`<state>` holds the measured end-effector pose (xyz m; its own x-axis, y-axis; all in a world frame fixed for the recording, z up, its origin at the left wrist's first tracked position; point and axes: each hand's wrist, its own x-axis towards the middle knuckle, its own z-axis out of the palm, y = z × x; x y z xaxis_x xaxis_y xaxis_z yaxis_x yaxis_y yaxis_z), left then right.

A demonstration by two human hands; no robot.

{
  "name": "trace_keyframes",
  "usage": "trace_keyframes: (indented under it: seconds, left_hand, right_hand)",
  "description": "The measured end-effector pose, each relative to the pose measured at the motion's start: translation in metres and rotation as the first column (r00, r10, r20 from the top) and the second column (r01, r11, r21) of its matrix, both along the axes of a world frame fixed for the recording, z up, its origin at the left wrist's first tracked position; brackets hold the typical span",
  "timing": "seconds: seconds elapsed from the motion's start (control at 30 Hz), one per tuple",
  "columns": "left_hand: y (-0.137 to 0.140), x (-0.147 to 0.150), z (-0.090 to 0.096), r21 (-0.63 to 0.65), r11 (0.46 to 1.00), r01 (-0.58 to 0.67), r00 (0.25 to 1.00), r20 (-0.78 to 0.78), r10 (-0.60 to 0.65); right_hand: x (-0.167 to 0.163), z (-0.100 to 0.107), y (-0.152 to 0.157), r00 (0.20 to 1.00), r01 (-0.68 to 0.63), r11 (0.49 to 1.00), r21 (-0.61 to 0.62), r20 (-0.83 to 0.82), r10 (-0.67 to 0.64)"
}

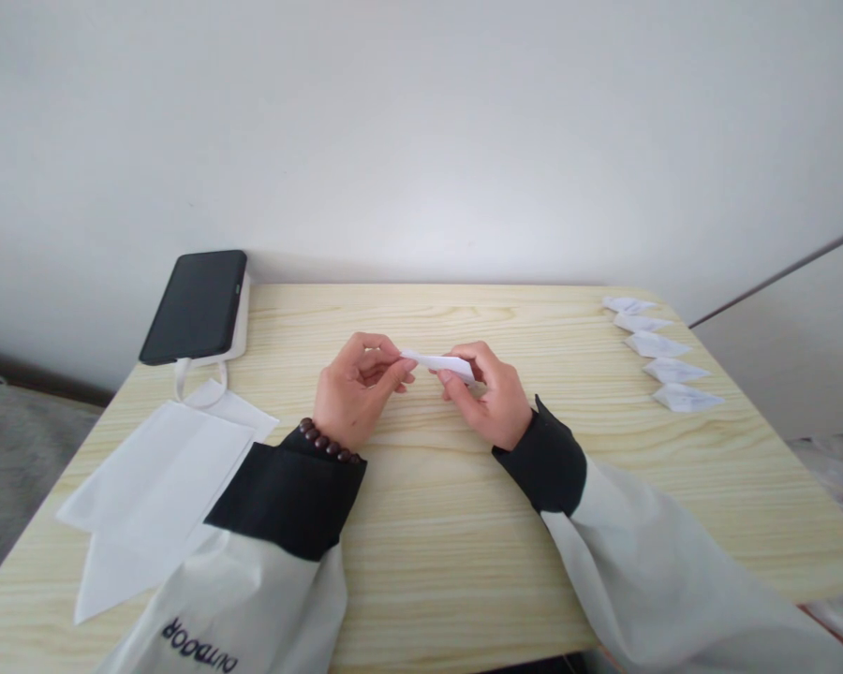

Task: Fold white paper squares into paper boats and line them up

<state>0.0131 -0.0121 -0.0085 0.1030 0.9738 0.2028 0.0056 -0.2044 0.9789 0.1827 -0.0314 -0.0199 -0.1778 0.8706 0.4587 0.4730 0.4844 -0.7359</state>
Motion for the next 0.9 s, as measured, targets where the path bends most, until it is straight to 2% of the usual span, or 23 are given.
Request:
trace_keyframes:
  seconds: [0.2,0.43,0.57,0.73,0.9]
  left_hand:
    - [0.0014,-0.0020,-0.0015,0.015,0.999,0.034,0.995,-0.100,-0.032]
    - [0.0016,-0.0017,-0.0015,0.070,0.998,-0.007,0.997,-0.081,0.012]
    - [0.0007,-0.0015,0.0006,0.053,0.999,0.000,0.992,-0.125,0.007]
    - [0.0013,-0.0023,-0.0010,0.041,0.999,0.015,0.991,-0.136,-0.009]
    - [0.0019,-0.0022,-0.0036,0.048,0.999,-0.022,0.996,-0.083,0.026]
  right_hand:
    - [-0.0014,0.0011,0.0007,1.000,-0.010,1.000,0.001,0.019,0.010]
    - [-0.0005,0.0018,0.0007,0.997,0.020,1.000,-0.018,0.074,-0.018]
    - [0.0004,0.0022,-0.0010,1.000,0.009,0.998,-0.057,0.027,-0.007]
    - [0.0007,0.0022,-0.0026,1.000,0.012,0.999,-0.044,-0.019,-0.013]
    - [0.0006,-0.0008,-0.0024,0.996,-0.011,0.996,-0.093,-0.089,0.003]
